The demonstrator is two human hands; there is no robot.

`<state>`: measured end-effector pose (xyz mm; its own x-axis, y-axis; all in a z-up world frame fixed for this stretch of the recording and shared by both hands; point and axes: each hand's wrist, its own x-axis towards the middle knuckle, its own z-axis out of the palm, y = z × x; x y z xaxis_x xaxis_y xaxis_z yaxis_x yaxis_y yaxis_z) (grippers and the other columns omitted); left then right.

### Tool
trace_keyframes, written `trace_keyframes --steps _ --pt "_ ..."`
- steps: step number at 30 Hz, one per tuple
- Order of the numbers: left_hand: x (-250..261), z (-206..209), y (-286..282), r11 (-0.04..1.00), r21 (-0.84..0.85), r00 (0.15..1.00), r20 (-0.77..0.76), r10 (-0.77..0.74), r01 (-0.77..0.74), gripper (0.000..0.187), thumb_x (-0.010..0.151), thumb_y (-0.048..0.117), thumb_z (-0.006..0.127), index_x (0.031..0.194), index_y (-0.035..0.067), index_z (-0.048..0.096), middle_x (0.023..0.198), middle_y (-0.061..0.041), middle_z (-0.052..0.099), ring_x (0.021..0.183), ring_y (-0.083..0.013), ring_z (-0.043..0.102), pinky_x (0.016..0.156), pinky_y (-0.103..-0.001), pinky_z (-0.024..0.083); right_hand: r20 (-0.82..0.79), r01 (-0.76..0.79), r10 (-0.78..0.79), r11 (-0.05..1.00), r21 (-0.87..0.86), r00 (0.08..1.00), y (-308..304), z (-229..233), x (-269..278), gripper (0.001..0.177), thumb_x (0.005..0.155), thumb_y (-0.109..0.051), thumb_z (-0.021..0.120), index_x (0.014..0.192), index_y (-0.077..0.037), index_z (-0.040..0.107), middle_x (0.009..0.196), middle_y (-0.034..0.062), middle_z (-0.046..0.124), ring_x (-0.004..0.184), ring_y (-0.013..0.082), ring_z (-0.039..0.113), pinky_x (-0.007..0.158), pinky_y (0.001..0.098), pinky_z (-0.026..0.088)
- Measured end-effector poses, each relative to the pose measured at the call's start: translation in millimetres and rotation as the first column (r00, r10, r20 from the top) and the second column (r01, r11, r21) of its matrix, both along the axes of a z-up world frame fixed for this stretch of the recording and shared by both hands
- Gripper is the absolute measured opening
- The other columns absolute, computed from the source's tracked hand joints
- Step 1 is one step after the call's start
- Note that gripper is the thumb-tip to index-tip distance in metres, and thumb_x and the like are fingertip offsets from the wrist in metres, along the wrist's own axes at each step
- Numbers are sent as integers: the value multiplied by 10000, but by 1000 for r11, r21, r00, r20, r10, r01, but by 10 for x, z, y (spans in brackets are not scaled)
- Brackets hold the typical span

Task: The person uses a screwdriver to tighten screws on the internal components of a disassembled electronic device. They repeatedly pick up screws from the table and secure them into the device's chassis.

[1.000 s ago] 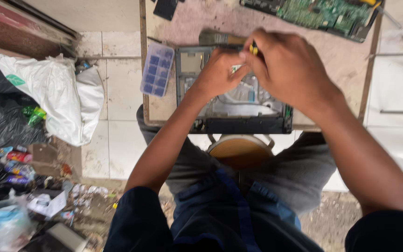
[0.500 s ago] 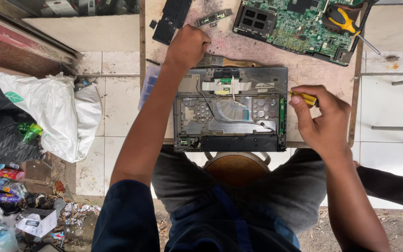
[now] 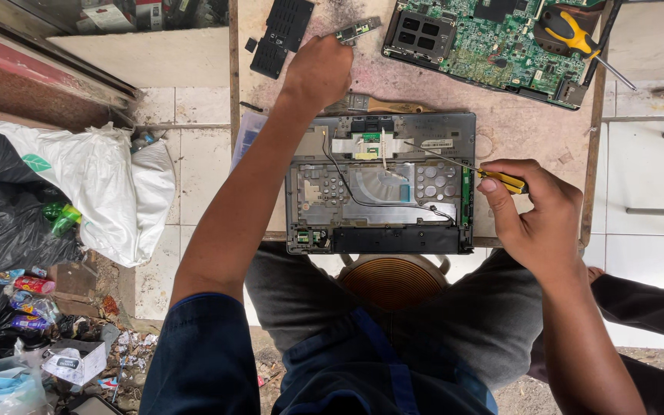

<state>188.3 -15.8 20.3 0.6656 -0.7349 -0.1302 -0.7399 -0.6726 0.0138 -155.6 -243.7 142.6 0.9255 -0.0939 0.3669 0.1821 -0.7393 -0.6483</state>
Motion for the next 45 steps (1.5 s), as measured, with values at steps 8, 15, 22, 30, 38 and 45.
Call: trace_keyframes --steps 8,15,22,30,38,45 --pt "25 -102 76 845 -526 995 -67 80 -103 174 760 150 949 735 107 782 689 -50 758 697 -197 747 639 -358 661 -34 49 -47 998 35 998 -8 -21 -74 110 1157 -65 707 1243 1 726 1091 116 799 1011 227 774 856 326 542" --pt "-650 437 178 219 -918 943 -324 71 -332 135 683 18 841 729 140 807 728 51 814 652 -36 776 613 -173 612 -38 46 -38 975 216 999 64 -80 -77 122 1197 -19 645 1272 74 670 1014 183 755 957 247 762 895 323 568" --pt "-1419 223 455 -171 -584 592 -676 -438 -794 391 1015 -170 712 1284 103 784 1012 -132 816 851 -209 778 790 -287 722 -29 182 -185 902 391 982 214 -124 -158 243 1236 -112 606 1230 128 638 1055 247 682 905 341 760 721 327 578" --pt "-1999 -161 145 -556 29 491 -433 -756 -831 192 938 -91 764 1103 -1 805 1048 -194 806 942 -267 792 874 -330 683 111 67 -164 801 594 980 330 -300 -206 297 1176 -165 589 1210 129 566 937 277 626 842 426 739 733 390 564" --pt "-2167 -340 -2 -624 102 506 -491 -709 -775 340 864 -127 804 1175 9 780 999 -126 775 898 -254 772 830 -317 697 122 49 -145 816 575 982 378 -365 -240 256 1162 -140 591 1197 113 579 960 254 644 830 400 730 742 402 585" --pt "-2166 -185 76 -600 85 471 -537 -700 -795 299 886 -77 814 1172 6 778 982 -152 800 933 -257 780 836 -306 674 102 42 -138 772 634 985 343 -484 -296 271 1148 -173 614 1193 93 586 951 231 639 840 402 749 747 398 593"
